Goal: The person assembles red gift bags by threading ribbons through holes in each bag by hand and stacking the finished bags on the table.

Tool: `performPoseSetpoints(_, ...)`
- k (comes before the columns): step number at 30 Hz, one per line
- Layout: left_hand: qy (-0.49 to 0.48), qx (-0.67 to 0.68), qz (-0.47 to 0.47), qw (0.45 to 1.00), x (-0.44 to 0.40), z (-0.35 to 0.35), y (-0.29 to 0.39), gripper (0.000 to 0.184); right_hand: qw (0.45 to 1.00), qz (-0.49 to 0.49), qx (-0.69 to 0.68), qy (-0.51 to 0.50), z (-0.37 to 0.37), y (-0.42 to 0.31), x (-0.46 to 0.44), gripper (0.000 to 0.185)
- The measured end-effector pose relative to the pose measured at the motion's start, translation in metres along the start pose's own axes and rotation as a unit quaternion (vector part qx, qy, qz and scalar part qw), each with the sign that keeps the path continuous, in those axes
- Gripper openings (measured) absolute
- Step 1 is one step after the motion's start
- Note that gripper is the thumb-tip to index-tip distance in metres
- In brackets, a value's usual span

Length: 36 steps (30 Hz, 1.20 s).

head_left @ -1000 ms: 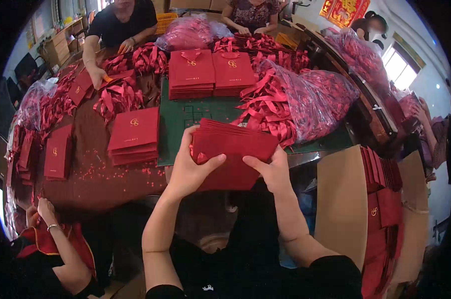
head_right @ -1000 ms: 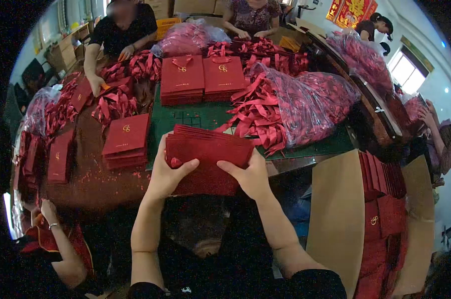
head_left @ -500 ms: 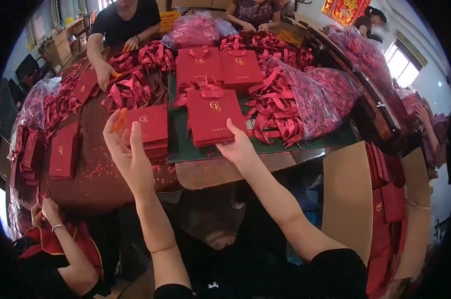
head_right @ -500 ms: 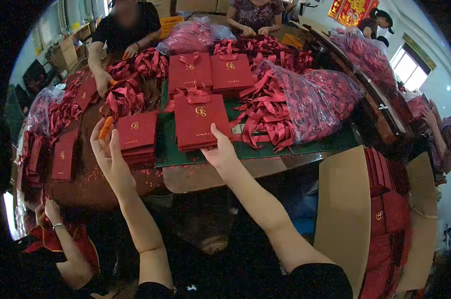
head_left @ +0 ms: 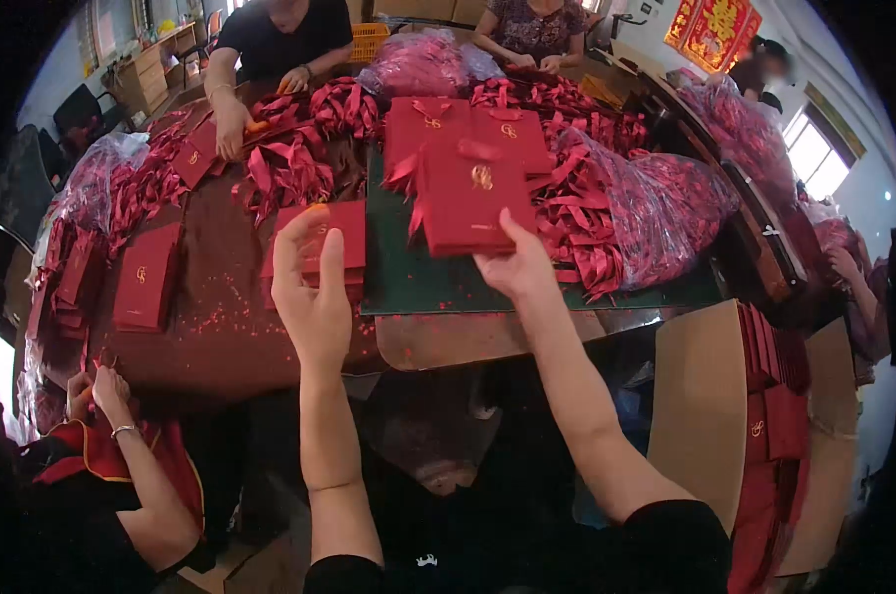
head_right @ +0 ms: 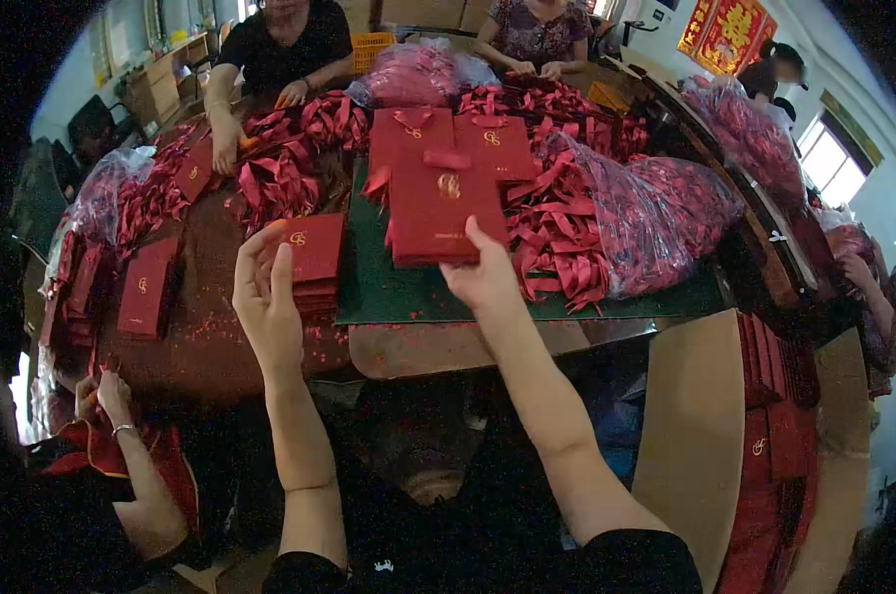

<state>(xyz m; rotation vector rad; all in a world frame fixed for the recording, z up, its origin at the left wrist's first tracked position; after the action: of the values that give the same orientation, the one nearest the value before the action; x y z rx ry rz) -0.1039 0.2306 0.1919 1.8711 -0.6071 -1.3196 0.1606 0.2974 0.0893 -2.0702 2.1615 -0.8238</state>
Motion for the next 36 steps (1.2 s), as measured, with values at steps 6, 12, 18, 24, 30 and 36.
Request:
performPoseSetpoints(6,-0.021,-0.05,-0.026,0.998,-0.004,-0.002,-0.001,0.016,0.992,0.071,-0.002,-0.1,-0.051,-0.044,0.025,0.04)
performPoseSetpoints(12,-0.027,-0.149,-0.066,0.986,-0.006,-0.004,0.008,0.013,0.999,-0.044,0.026,0.0,0.035,0.024,0.007,0.035)
performPoseSetpoints(18,0.014,-0.409,-0.104,0.906,-0.011,0.011,0.001,0.026,0.999,-0.05,-0.008,0.001,0.033,0.042,0.012,0.035)
performPoseSetpoints(24,0.026,-0.639,-0.056,0.767,-0.019,0.037,-0.044,0.044,0.998,-0.045,0.001,0.049,0.038,0.051,-0.009,0.042)
performPoseSetpoints(30,-0.017,-0.654,0.085,0.752,-0.026,0.057,-0.095,0.054,0.997,-0.046,0.065,-0.002,0.025,0.043,0.011,0.061)
performPoseSetpoints(36,-0.053,-0.683,0.125,0.718,-0.025,0.057,-0.104,0.052,0.986,-0.152,0.063,-0.01,0.038,0.041,0.044,0.088)
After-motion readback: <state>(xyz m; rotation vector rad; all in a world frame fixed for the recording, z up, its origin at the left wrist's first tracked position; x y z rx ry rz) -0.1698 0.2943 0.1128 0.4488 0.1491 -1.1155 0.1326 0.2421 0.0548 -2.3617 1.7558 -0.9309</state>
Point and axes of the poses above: each hand's wrist, its own x-axis away from the middle knuckle, its own z-axis out of the back of the hand, y = z × x, the point moved 8 cm from there along -x, towards the middle knuckle, and after that the axes turned 3 degrees about x, right-handed, at the moved point
